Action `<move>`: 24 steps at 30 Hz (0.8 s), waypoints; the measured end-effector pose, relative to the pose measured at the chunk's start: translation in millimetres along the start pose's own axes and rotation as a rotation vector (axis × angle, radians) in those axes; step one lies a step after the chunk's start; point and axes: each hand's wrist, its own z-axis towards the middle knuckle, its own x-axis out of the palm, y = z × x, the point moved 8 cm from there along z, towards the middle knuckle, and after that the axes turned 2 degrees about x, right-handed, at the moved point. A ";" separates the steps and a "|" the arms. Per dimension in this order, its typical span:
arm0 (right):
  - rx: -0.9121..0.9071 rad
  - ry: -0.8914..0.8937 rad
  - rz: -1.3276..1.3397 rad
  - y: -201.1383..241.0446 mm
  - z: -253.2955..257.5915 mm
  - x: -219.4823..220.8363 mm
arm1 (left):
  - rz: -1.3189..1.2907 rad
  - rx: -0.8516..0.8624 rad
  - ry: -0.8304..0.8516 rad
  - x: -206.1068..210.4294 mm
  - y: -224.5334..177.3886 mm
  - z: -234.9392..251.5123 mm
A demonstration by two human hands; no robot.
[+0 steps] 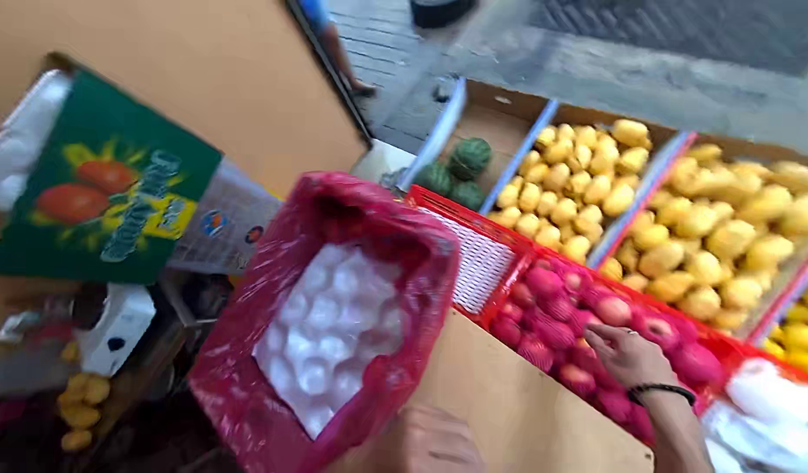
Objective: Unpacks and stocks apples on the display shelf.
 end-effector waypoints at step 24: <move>-0.305 -0.025 -0.394 435.2 -77.8 63.6 | 0.836 -1.164 -0.165 -255.1 272.8 -11.9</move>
